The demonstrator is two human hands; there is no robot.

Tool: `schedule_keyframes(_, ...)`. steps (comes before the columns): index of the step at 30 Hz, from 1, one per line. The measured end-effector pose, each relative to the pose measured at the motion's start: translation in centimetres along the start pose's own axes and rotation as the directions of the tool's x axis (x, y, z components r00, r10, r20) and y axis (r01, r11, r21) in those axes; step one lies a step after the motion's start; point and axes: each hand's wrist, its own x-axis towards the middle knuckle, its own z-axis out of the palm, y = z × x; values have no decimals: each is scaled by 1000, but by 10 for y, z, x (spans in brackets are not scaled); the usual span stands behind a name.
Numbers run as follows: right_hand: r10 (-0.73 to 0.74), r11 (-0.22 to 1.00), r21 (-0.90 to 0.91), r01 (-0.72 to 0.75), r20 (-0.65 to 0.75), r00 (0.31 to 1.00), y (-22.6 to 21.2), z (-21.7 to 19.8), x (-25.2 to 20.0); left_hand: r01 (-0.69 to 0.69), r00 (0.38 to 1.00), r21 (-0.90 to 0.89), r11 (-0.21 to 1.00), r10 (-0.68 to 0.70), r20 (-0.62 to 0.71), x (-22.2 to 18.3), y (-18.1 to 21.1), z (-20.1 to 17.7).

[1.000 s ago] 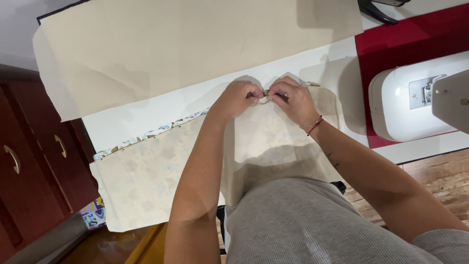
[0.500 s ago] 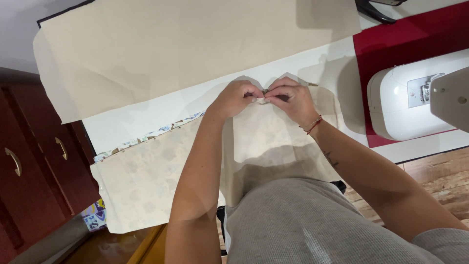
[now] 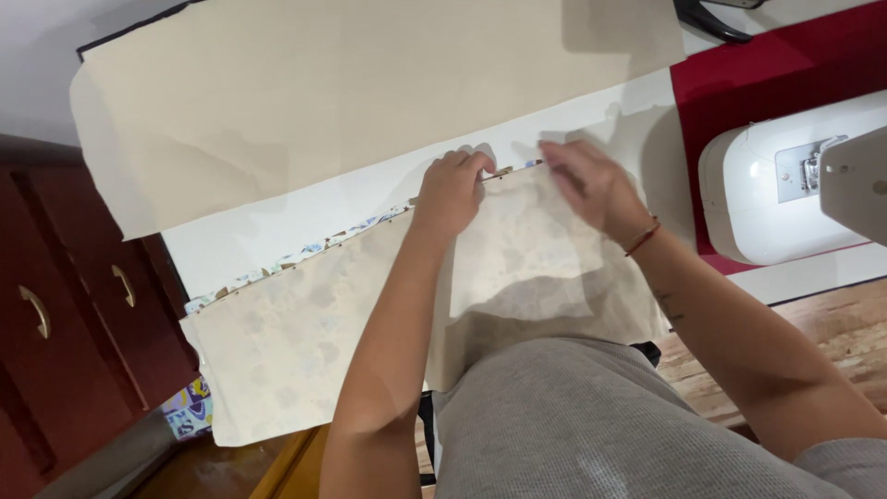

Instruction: Pinning two layers of fabric together along the edge in preparation for sewing.

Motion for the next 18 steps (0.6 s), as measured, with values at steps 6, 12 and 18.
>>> schedule_keyframes(6, -12, 966, -256, -24, -138, 990, 45, -20, -19, -89, 949, 57, 994, 102, -297, -1, 37, 4)
schedule_keyframes(12, 115, 950, -291, -113, -7, 993, 38, -22, 0, -193, 899, 92, 977, 213, -383, 27, 48, 29)
schedule_keyframes(18, 121, 934, -347, -89, 72, 990, 42, -25, 1, -166, 936, 53, 985, 174, -305, 39, 62, 32)
